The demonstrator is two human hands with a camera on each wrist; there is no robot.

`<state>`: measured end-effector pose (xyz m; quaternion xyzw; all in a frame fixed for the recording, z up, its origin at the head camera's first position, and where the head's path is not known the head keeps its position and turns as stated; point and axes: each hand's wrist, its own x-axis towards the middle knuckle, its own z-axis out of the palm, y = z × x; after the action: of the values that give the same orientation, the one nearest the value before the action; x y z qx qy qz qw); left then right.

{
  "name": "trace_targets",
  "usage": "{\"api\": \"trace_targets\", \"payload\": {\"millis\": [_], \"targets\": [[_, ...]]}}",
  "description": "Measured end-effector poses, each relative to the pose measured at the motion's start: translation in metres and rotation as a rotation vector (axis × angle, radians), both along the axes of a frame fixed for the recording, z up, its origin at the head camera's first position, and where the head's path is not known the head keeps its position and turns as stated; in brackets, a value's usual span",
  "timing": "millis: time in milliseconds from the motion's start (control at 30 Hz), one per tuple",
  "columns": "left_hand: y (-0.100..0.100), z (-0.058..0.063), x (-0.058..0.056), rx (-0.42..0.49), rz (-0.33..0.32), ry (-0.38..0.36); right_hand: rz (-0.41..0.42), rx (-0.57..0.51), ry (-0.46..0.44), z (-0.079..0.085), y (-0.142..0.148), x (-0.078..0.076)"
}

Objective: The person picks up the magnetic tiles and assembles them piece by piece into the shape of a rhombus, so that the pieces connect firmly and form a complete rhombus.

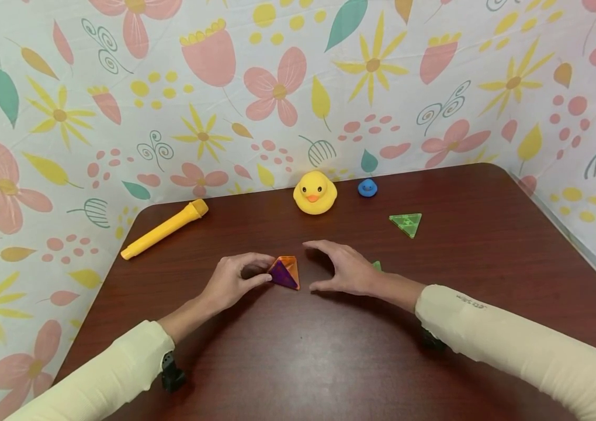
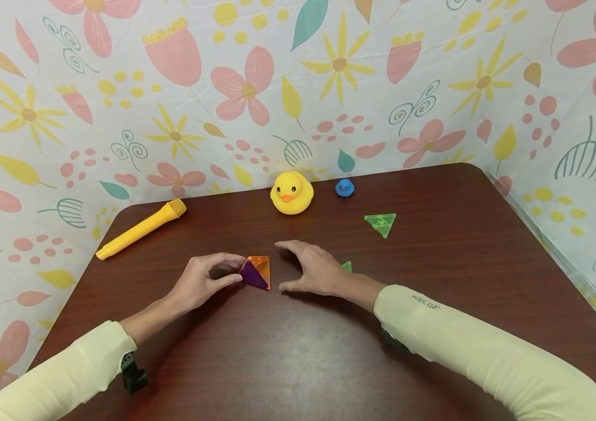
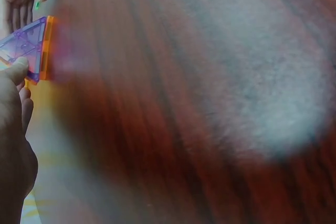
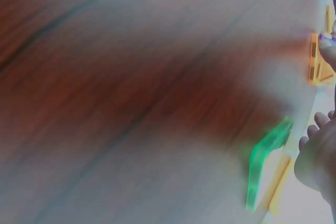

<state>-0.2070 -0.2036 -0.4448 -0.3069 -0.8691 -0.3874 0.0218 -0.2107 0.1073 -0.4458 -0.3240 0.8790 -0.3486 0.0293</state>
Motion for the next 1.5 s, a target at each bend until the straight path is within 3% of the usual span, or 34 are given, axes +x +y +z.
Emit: {"api": "trace_targets", "payload": {"millis": [400, 567, 767, 967, 1133, 1500], "targets": [[0.01, 0.026, -0.01, 0.044, 0.001, 0.103, -0.044, 0.024, -0.03, 0.014, 0.047, 0.005], [0.013, 0.031, -0.013, 0.051, -0.024, 0.08, 0.005, 0.009, -0.018, 0.014, 0.07, 0.01], [0.015, 0.03, -0.014, 0.019, -0.066, -0.009, 0.101, 0.0, -0.025, 0.015, 0.097, 0.016], [0.016, 0.028, -0.012, -0.022, -0.088, -0.053, 0.152, 0.084, -0.065, 0.021, 0.115, 0.024], [0.017, 0.026, -0.012, -0.043, -0.088, -0.057, 0.153, 0.132, -0.042, 0.018, 0.118, 0.027], [0.018, 0.024, -0.012, -0.068, -0.095, -0.042, 0.099, 0.117, 0.003, 0.014, 0.118, 0.03]]}}
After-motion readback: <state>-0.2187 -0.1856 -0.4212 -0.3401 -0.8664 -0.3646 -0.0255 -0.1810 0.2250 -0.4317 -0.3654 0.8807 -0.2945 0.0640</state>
